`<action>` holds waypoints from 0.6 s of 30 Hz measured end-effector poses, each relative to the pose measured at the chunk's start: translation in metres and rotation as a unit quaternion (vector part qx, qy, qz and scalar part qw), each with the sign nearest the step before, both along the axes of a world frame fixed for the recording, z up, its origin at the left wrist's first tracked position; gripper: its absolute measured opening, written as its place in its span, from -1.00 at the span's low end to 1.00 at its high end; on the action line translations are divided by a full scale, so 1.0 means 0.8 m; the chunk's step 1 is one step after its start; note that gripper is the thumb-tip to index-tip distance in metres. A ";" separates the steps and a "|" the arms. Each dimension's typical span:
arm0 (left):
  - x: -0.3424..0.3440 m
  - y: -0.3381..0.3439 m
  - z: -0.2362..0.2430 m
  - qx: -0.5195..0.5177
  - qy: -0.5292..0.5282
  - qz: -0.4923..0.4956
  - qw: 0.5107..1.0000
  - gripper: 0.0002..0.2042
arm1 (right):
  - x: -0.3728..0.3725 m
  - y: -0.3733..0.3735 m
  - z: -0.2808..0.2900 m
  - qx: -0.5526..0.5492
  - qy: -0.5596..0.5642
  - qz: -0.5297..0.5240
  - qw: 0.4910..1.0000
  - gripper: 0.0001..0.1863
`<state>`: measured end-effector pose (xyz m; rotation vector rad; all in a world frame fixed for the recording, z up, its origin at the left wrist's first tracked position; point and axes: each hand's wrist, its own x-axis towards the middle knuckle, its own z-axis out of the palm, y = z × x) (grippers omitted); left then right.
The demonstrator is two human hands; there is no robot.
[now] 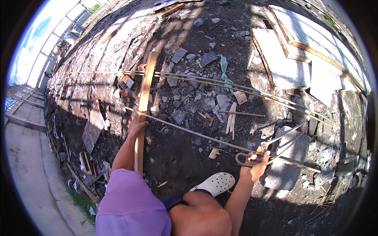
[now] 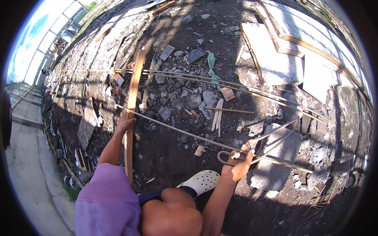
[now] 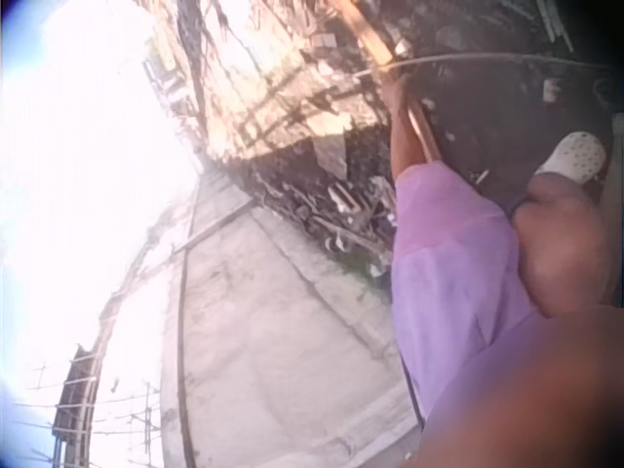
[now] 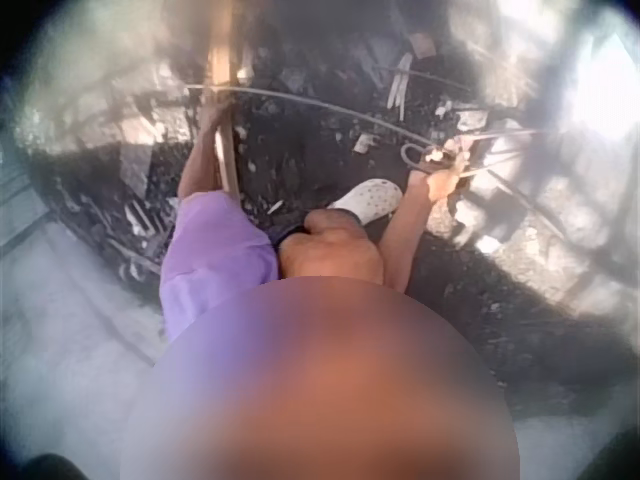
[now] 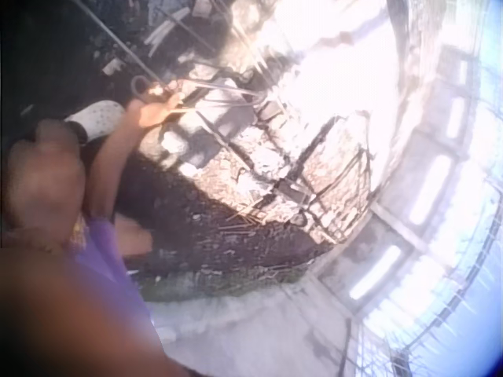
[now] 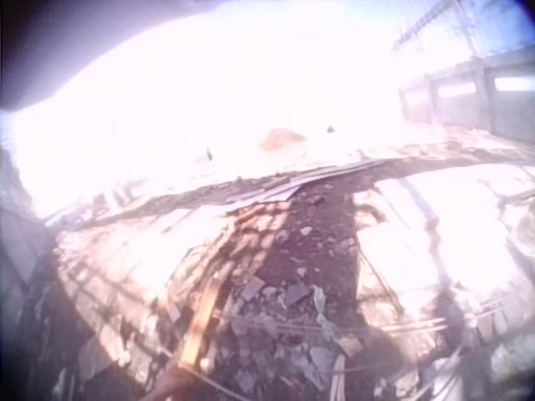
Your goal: The person uses a hacksaw to cut a metal rod placed on a concrete block. They repeatedly reposition the rod and saw to make multiple cuts, then remove the cut pieces.
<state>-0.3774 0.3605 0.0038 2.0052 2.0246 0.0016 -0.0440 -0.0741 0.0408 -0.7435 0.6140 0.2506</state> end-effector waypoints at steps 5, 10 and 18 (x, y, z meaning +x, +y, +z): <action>0.089 -0.110 0.037 0.211 -0.140 -0.313 0.915 -0.56 | -0.012 -0.015 0.006 -0.113 0.001 0.014 0.993 -0.59; 0.250 -0.268 0.065 0.028 -0.208 -0.616 0.759 -0.53 | -0.047 -0.055 0.051 -0.114 -0.009 0.001 0.993 -0.69; 0.384 -0.414 0.031 -0.102 -0.116 -0.736 0.659 -0.53 | -0.123 -0.167 0.083 -0.212 -0.183 -0.022 0.960 -0.72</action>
